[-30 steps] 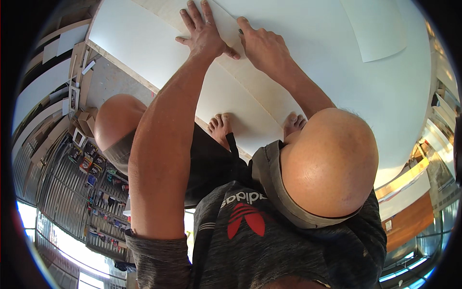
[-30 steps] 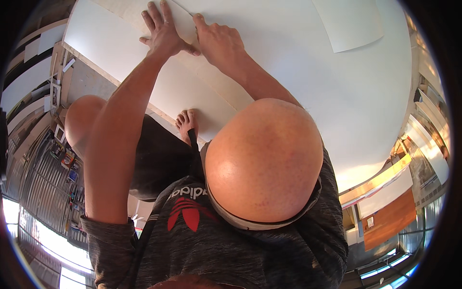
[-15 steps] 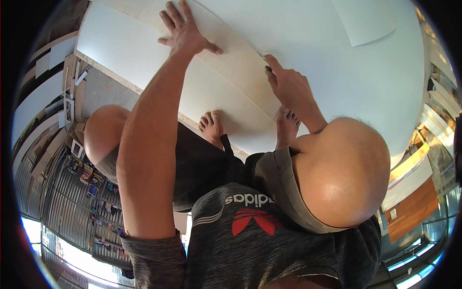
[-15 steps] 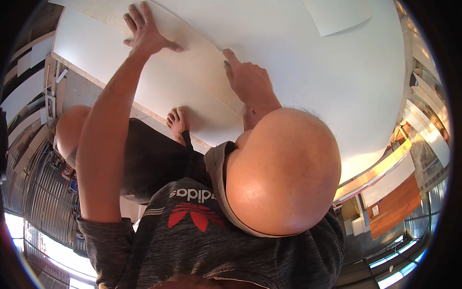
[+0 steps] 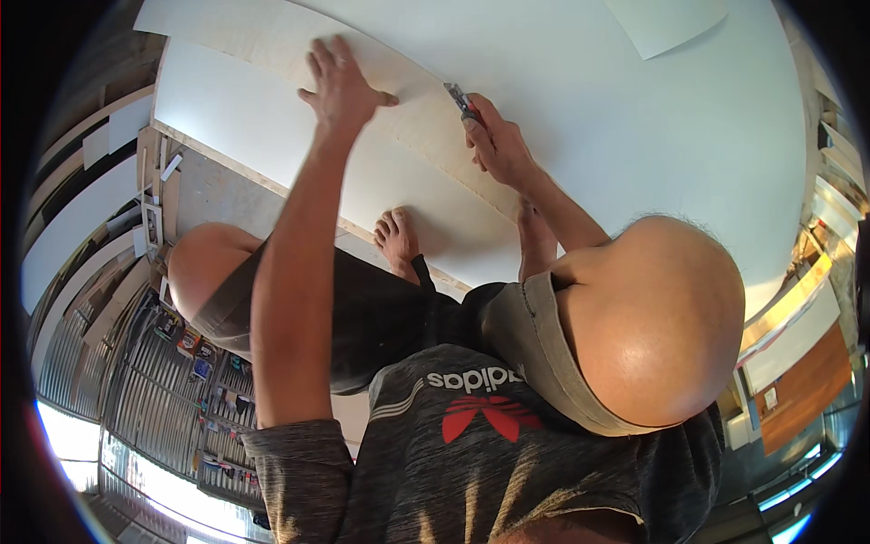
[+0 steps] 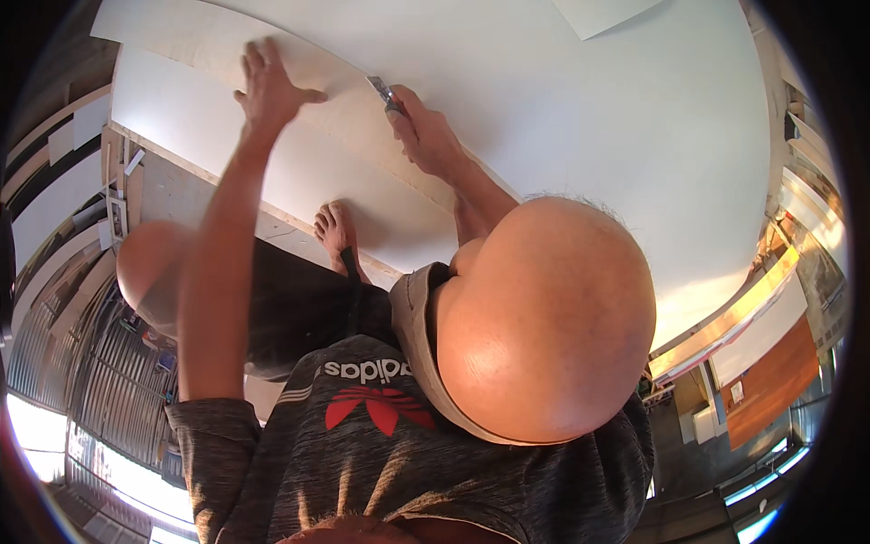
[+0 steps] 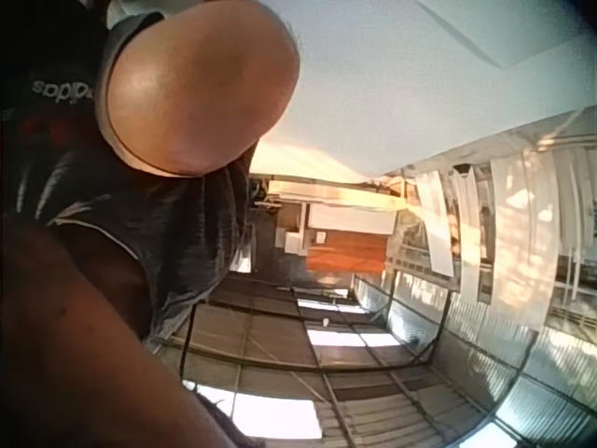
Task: Using a utility knife to cut a thin white laminate sheet along a template guide on a workbench.
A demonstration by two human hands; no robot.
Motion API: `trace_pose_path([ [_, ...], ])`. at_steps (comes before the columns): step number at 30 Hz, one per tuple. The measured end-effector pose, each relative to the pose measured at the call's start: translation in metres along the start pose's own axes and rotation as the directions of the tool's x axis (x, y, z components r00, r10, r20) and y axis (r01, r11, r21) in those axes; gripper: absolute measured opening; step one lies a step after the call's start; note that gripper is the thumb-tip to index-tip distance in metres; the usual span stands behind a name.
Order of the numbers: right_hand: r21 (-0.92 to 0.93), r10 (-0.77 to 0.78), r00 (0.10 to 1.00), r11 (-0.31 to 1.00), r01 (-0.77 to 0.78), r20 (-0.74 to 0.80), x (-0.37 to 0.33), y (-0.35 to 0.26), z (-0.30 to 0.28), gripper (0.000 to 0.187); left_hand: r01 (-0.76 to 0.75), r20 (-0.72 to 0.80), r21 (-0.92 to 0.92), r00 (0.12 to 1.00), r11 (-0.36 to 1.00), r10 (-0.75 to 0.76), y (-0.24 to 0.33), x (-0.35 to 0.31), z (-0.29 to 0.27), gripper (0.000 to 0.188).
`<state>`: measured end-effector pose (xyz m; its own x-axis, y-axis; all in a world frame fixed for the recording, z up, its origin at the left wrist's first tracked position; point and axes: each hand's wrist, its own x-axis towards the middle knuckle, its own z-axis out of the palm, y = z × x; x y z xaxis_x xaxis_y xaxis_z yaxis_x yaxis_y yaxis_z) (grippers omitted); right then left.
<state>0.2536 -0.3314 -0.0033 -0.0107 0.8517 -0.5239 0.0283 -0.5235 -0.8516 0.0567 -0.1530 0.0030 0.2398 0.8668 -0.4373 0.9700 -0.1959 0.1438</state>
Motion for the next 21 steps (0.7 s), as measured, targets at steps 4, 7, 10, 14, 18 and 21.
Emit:
trace_pose_path([
  [4, 0.004, 0.085, 0.996, 0.996, -0.085, 0.008, -0.004, 0.001, -0.004, 0.037, 0.012, 0.084, -0.234, 0.996, 0.972, 0.008, 0.041, -0.031, 0.013, 0.156],
  [7, 0.032, 0.042, 0.999, 0.999, -0.042, 0.010, -0.004, 0.000, -0.002, 0.037, 0.073, 0.148, -0.143, 0.988, 0.987, -0.052, 0.047, -0.034, 0.016, 0.165],
  [10, 0.077, 0.091, 0.995, 0.993, -0.093, 0.031, -0.006, 0.002, -0.008, 0.036, 0.059, 0.116, -0.142, 0.992, 0.988, -0.043, 0.050, -0.034, 0.020, 0.174],
  [14, -0.358, -0.129, 0.988, 0.929, 0.090, -0.087, -0.009, -0.003, -0.027, 0.037, 0.069, 0.138, -0.115, 0.989, 0.991, -0.053, 0.053, -0.030, 0.022, 0.177],
  [18, -0.678, -0.053, 0.999, 0.735, 0.033, -0.008, -0.006, -0.040, -0.027, 0.037, 0.087, 0.147, -0.150, 0.987, 0.985, -0.064, 0.050, -0.032, 0.020, 0.179],
  [21, -0.745, -0.022, 1.000, 0.667, 0.018, 0.004, 0.001, -0.049, -0.026, 0.037, 0.100, 0.173, -0.161, 0.982, 0.982, -0.072, 0.049, -0.033, 0.019, 0.177],
])
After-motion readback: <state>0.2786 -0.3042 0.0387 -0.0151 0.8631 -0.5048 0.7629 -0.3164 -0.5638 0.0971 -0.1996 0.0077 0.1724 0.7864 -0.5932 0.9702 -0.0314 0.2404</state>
